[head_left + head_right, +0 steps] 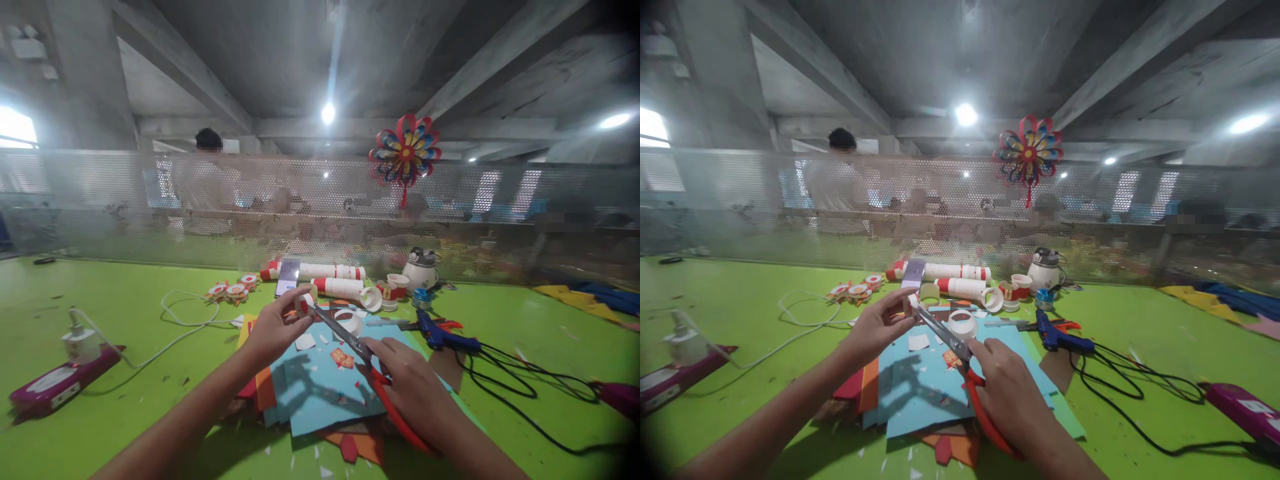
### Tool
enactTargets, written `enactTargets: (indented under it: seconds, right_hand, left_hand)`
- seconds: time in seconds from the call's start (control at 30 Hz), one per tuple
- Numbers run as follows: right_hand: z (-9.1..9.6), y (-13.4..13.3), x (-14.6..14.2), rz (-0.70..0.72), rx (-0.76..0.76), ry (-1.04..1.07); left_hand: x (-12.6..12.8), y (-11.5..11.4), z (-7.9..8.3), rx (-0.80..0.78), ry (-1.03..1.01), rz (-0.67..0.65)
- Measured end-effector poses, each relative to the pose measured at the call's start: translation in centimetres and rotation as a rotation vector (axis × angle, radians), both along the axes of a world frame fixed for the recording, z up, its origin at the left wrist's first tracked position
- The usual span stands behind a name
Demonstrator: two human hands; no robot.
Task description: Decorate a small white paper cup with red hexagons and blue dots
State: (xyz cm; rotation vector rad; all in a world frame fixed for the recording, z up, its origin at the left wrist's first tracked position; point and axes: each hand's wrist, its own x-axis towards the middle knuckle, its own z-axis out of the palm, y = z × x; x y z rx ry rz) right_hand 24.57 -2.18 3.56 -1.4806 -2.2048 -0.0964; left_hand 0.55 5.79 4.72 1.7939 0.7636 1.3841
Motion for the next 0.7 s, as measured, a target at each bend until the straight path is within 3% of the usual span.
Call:
enactTargets:
  seconds: [0.17, 0.43, 0.7]
  right_hand:
    - [0.0, 0.0, -0.1, 0.000, 0.039, 0.021]
    - [-0.7, -0.2, -0.4, -0.008, 0.069, -0.047]
    - [-0.9, -0.1, -0.4, 0.014, 0.111, -0.091]
  left_hand:
    - [0.6, 0.0, 0.4, 0.020, -0.022, 0.023]
    - [0.6, -0.8, -1.1, 0.023, -0.051, 0.088]
    - [0.0, -0.6, -1.3, 0.046, -0.011, 0.090]
